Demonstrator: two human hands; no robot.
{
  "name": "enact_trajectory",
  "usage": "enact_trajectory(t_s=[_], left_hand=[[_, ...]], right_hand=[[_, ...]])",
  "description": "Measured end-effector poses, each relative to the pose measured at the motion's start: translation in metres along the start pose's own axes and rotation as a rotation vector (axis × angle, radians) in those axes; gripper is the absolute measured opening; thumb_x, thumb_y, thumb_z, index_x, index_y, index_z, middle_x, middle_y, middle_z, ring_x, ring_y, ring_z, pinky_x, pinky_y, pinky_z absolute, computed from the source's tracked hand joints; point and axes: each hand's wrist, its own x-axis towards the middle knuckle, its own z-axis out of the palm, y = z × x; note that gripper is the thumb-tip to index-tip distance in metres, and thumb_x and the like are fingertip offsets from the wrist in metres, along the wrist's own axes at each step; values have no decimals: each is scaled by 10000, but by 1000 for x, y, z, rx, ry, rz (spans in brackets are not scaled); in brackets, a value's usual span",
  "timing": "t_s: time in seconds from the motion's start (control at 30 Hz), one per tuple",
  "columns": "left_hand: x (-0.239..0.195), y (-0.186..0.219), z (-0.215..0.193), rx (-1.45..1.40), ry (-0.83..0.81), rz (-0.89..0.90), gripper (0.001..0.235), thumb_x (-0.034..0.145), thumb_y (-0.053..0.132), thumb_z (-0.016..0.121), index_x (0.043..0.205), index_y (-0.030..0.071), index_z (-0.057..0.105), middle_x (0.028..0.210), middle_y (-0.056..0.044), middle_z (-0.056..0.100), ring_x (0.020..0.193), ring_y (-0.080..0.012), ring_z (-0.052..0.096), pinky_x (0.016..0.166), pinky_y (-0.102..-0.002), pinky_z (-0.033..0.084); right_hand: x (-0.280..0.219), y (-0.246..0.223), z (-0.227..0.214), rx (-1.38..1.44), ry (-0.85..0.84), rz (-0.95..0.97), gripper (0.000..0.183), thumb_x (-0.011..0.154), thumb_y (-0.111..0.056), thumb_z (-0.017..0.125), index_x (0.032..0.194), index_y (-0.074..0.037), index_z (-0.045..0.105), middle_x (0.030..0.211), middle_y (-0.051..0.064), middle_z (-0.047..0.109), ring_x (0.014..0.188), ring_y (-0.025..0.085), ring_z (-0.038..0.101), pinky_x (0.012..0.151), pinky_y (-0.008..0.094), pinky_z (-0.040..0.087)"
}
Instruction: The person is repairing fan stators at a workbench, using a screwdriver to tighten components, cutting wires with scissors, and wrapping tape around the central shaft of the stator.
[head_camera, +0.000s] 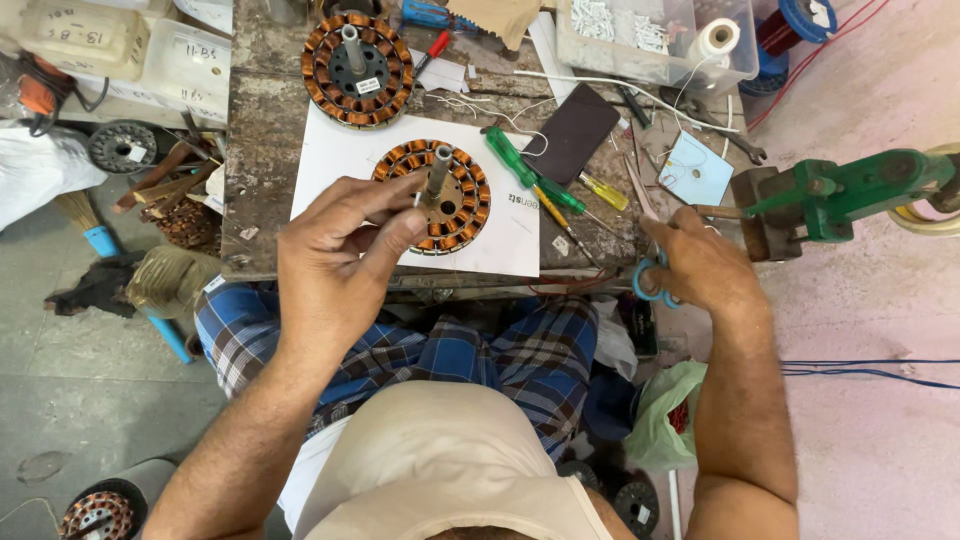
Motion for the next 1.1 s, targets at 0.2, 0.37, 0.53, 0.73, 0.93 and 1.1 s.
enact_trajectory(t_s=[0.2,0.37,0.53,0.73,0.93,1.1], left_hand=[[-1,-14,13,97,-65,-38,245,938,62,777,1084,34,581,963,-49,760,907,-96,764,785,-248,675],[-2,-15,21,183,-136,41,249,929,71,788,988,42,547,923,-66,758,881,-130,781,766,-282,673],[0,-11,13,229,-134,27,258,916,102,788,1069,37,592,986,-76,770,925,-157,796,759,-293,683],[2,-7,6,335,-35,-16,202,920,112,781,1079,29,688,995,-86,780,850,-159,797,697,-287,664],[5,-7,5,328,3,3,201,931,96,759,1095,13,678,1046,-100,759,860,-162,793,665,-281,662],[7,-11,7,331,-20,20,216,932,104,766,1115,25,684,1032,-102,767,864,-163,794,660,-279,663]], right_hand=[[0,-85,-15,1273,388,-385,285,945,-67,777,1227,-34,744,1076,127,727,875,171,719,728,288,615],[3,-164,-14,1659,255,-492,184,953,-31,768,1133,4,760,1049,117,664,829,143,703,679,275,646],[18,-172,-14,1710,299,-554,104,987,-33,759,1083,6,753,999,119,710,831,145,730,653,279,640],[38,-167,-23,1466,261,-441,181,949,-63,753,1116,-9,705,909,74,726,731,117,736,589,246,622],[47,-179,-26,1057,294,-517,158,923,-102,787,1061,-30,760,900,40,689,700,100,696,581,245,582],[54,-177,-31,1000,305,-470,126,939,-130,776,1003,-23,759,867,36,674,675,93,655,564,263,533]])
